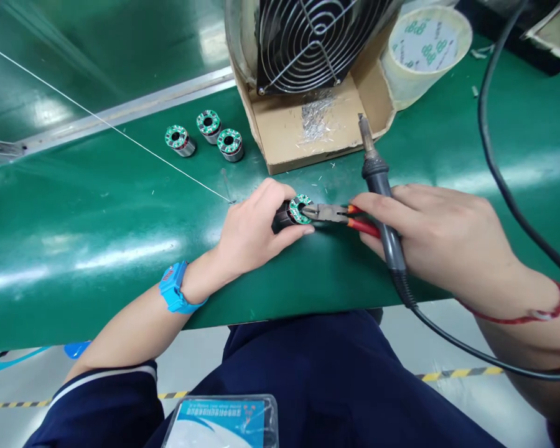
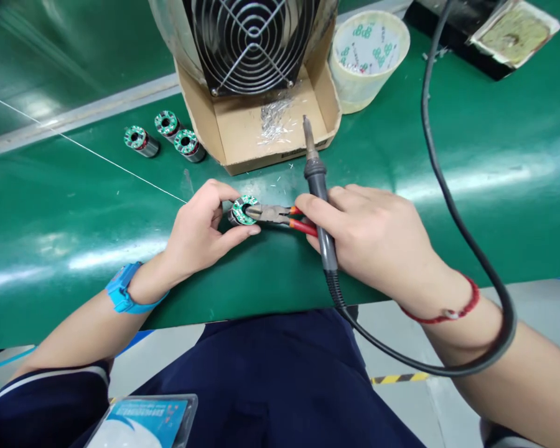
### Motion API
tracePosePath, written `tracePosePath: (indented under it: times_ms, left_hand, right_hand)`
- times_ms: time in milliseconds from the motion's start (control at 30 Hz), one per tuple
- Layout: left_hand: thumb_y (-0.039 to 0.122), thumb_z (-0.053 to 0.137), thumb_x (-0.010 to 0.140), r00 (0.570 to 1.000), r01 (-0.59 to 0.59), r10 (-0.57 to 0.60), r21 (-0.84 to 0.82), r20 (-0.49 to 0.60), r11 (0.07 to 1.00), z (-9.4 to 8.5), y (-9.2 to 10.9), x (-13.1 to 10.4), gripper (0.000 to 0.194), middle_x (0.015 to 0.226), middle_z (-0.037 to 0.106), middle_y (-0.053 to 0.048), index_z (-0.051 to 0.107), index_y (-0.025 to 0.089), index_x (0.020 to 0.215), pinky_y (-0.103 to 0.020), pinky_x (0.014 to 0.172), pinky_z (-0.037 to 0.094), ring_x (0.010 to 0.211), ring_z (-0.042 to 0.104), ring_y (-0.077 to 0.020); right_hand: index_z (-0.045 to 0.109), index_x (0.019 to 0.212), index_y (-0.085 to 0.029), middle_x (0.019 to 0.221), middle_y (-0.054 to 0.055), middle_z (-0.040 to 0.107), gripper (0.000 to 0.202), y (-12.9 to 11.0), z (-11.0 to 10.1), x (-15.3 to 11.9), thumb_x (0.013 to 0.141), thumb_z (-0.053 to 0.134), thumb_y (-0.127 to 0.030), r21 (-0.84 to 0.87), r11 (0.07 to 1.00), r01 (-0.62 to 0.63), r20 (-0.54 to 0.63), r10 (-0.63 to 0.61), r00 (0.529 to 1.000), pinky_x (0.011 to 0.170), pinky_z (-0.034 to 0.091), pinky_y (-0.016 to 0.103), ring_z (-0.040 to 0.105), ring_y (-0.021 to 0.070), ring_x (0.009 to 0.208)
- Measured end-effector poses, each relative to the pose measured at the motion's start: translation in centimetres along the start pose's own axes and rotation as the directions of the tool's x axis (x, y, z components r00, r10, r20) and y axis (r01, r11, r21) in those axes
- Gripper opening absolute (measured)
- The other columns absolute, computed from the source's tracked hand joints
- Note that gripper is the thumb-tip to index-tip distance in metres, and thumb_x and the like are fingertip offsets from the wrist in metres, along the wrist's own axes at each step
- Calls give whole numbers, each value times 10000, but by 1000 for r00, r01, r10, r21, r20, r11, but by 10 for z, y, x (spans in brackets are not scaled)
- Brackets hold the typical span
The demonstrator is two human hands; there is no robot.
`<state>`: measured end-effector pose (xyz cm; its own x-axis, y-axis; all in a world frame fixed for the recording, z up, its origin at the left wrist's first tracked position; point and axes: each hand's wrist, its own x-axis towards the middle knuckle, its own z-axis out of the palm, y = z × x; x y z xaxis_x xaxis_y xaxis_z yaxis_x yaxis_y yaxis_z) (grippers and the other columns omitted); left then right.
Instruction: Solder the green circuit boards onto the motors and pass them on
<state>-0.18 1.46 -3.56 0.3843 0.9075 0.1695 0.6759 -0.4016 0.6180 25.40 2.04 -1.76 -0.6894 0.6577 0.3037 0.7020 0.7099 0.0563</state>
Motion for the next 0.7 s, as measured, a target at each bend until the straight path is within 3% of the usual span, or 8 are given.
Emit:
tracePosePath:
  times_ms: [100,200,300,400,467,567,633,700]
  left_hand:
    - [434,756,843,993,31,-36,-46,-115,998,-12,-10,6,376,943,632,-12,558,226,1085,-266,643,459,769,599,-141]
    - [457,697,885,933,101,-133,-109,-336,989,-33,-39,26,324,899,625,1,574,243,1095,-258,605,439,657,535,-110]
    - [400,623,937,833,180,-244,-174,-496,968,-60,-84,60,217,945,659,-20,585,222,1054,-264,710,486,780,602,-128]
    - [329,629,921,760,368,-399,-165,-513,915,-86,-131,95,181,1011,690,-59,601,179,1018,-283,867,499,943,632,-161]
    - [287,635,906,722,473,-486,-160,-493,866,-101,-155,111,183,1067,703,-93,621,147,1023,-297,913,490,990,633,-183]
    - [231,674,866,670,542,-547,-172,-502,822,-115,-179,123,197,1090,716,-154,653,104,1015,-349,951,478,1026,642,-238]
    - [192,702,835,644,581,-588,-186,-490,792,-122,-188,123,213,1092,717,-186,665,84,1015,-383,979,465,1063,645,-274]
    - [160,732,802,626,609,-619,-199,-475,768,-127,-192,117,269,1128,704,-211,663,69,1046,-403,1017,448,1121,633,-300]
  right_hand:
    - [655,1066,-191,720,49,591,271,3,1,13,952,493,-377,-101,972,-212,29,216,976,562,364,321,554,210,679]
    - [636,1135,-152,781,102,628,365,10,11,26,943,472,-415,-212,894,-395,38,411,911,574,355,342,578,257,714]
    - [619,1156,-133,811,123,660,413,17,24,31,906,534,-450,-200,877,-437,30,452,892,577,408,363,610,282,707]
    - [614,1147,-143,956,165,706,457,23,36,29,881,574,-513,-97,911,-400,-30,400,916,723,534,458,671,344,858]
    - [618,1147,-210,956,145,715,385,30,40,27,869,591,-474,-45,915,-402,-120,394,911,735,572,498,682,374,909]
    - [590,1249,-396,774,64,697,401,39,39,25,850,601,-438,159,893,-421,-241,449,860,707,595,528,688,379,771]
    - [572,1234,-568,772,18,711,407,43,35,23,840,577,-466,342,793,-505,-156,578,801,673,599,535,706,373,727]
    - [547,1193,-678,710,-10,704,391,43,31,21,829,541,-535,443,638,-630,-2,704,710,629,588,547,714,380,701]
